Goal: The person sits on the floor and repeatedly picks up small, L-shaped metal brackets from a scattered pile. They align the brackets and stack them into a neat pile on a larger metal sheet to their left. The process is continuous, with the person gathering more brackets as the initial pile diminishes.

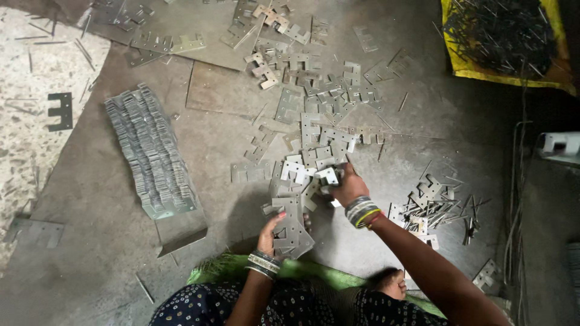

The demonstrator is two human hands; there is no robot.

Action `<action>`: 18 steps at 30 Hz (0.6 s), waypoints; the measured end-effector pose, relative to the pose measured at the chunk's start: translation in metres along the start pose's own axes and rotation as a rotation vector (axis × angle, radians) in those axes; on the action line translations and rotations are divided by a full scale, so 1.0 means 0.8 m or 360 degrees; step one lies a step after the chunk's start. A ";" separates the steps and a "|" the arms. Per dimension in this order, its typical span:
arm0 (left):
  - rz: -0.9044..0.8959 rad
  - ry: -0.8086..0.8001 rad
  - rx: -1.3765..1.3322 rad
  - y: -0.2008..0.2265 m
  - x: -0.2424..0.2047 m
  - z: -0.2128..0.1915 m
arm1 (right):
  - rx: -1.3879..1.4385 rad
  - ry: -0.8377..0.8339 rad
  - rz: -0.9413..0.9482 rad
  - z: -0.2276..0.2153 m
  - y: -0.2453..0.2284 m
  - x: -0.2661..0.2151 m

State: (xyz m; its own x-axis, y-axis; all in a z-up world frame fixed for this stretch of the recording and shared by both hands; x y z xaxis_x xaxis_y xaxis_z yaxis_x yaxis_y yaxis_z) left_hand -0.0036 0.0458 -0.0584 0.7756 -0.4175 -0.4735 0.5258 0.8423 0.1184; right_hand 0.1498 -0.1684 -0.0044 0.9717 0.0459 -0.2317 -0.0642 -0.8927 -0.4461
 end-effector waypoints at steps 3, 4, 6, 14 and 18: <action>0.0018 0.0186 0.0103 0.001 -0.002 -0.001 | 0.0337 0.0079 -0.0224 -0.003 0.025 -0.012; 0.0019 0.0296 0.0162 0.003 0.000 -0.003 | 0.0350 0.0103 -0.0339 -0.006 0.023 -0.019; 0.0117 0.0185 0.0108 0.002 0.006 0.003 | 0.0076 0.0255 -0.0761 -0.017 0.005 -0.046; 0.0250 0.0302 -0.0008 0.006 0.012 -0.005 | -0.0764 -0.0027 -0.0757 -0.039 -0.054 -0.044; 0.0245 0.0405 0.0123 0.010 0.013 -0.015 | -0.0929 0.0007 -0.0555 -0.022 -0.057 -0.015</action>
State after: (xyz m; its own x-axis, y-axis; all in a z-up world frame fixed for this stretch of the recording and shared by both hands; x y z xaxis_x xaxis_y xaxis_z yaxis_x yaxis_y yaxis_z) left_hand 0.0042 0.0522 -0.0728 0.7408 -0.1799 -0.6472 0.4413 0.8567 0.2671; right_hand 0.1449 -0.1361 0.0336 0.9144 0.3741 -0.1549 0.3850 -0.9218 0.0460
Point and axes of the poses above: each hand's wrist, its own x-axis towards the middle knuckle, its own z-axis out of the palm, y = z × x, the point moved 3 cm from there along x, towards the middle knuckle, and after that the axes turned 2 degrees about -z, right-handed, at the moved point
